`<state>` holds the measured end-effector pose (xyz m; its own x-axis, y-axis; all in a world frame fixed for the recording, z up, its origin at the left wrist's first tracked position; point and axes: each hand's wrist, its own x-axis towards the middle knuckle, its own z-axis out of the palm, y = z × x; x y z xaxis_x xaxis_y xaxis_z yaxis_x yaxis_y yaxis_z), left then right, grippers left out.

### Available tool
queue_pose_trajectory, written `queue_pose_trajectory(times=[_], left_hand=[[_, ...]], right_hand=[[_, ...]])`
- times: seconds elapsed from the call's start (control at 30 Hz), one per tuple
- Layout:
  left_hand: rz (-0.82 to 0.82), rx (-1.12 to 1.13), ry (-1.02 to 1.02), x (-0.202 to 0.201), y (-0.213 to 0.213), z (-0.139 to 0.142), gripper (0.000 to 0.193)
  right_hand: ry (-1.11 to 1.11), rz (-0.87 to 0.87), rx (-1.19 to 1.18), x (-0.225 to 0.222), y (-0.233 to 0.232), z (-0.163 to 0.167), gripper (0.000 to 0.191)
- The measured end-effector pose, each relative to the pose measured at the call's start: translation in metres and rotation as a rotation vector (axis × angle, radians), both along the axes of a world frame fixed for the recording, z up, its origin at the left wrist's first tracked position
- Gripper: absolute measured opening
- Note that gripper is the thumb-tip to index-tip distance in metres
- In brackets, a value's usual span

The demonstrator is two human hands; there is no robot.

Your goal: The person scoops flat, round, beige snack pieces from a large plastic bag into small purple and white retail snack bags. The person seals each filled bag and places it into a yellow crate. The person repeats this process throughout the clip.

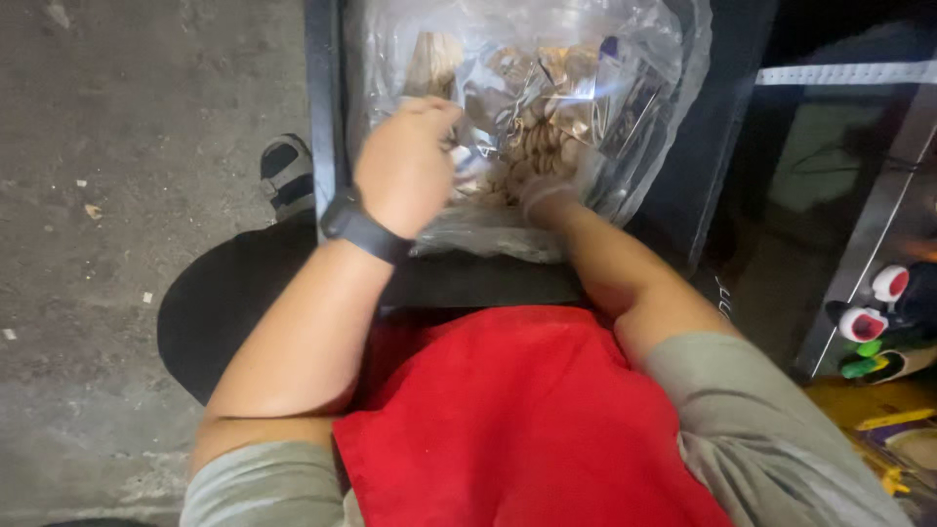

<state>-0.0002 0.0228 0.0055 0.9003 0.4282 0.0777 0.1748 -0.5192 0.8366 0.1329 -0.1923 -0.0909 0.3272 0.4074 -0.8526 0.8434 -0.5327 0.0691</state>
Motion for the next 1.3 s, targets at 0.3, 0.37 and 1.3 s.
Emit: queue_pose_trajectory(times=[0.3, 0.37, 1.3], left_hand=[[0.004, -0.105, -0.022, 0.002, 0.019, -0.002, 0.035], [0.012, -0.125, -0.012, 0.000, 0.021, -0.006, 0.034], [-0.164, -1.514, -0.313, 0.015, -0.007, 0.010, 0.070]], right_hand=[[0.015, 0.050, 0.013, 0.019, -0.010, -0.012, 0.036], [-0.037, -0.052, 0.093, 0.015, -0.007, -0.008, 0.036], [-0.261, -0.072, 0.964, 0.003, 0.024, 0.234, 0.018]])
